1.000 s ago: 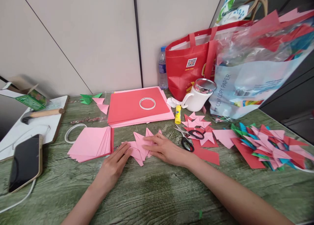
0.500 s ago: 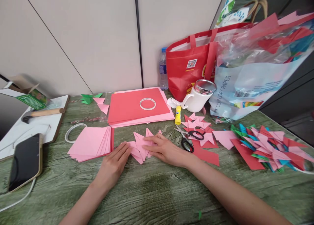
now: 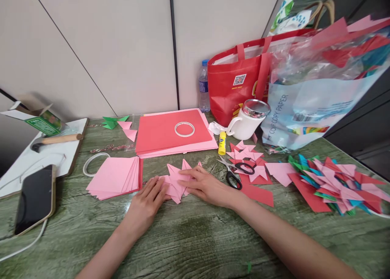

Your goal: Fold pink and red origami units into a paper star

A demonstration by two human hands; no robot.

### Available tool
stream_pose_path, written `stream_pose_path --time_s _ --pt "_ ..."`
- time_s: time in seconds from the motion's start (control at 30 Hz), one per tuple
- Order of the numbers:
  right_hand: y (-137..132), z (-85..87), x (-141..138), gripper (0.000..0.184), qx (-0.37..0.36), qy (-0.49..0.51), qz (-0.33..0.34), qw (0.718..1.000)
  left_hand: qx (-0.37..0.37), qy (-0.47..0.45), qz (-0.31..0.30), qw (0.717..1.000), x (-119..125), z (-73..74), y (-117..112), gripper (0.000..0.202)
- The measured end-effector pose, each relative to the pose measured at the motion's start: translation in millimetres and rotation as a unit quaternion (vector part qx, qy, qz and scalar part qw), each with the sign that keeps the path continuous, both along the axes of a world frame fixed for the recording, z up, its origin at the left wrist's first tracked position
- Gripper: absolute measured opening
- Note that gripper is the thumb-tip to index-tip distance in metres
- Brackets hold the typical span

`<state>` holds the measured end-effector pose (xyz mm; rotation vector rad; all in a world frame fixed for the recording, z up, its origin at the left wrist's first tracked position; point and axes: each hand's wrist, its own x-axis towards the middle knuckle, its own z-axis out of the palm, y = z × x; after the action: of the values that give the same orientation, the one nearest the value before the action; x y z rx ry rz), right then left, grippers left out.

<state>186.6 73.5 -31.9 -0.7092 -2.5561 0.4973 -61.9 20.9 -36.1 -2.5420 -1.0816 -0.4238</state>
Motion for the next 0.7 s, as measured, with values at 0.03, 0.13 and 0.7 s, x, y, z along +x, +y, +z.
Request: stream_pose_path --time_s 0.03,0.13,0.7 --pt "0.1 -0.2 0.0 0.030 -0.001 -0.001 -0.001 1.000 -0.001 0.000 -0.002 1.000 0.8 0.2 0.5 0.029" --pt "0.3 -0.7 -0.1 0.030 -0.007 -0.005 -0.001 1.000 -0.005 -0.009 -0.010 1.000 3.4 1.0 1.6 0.027" --pt "-0.7 0.5 0.3 0.032 -0.009 -0.027 -0.005 1.000 -0.034 0.013 -0.010 0.999 6.0 5.4 -2.2 0.031"
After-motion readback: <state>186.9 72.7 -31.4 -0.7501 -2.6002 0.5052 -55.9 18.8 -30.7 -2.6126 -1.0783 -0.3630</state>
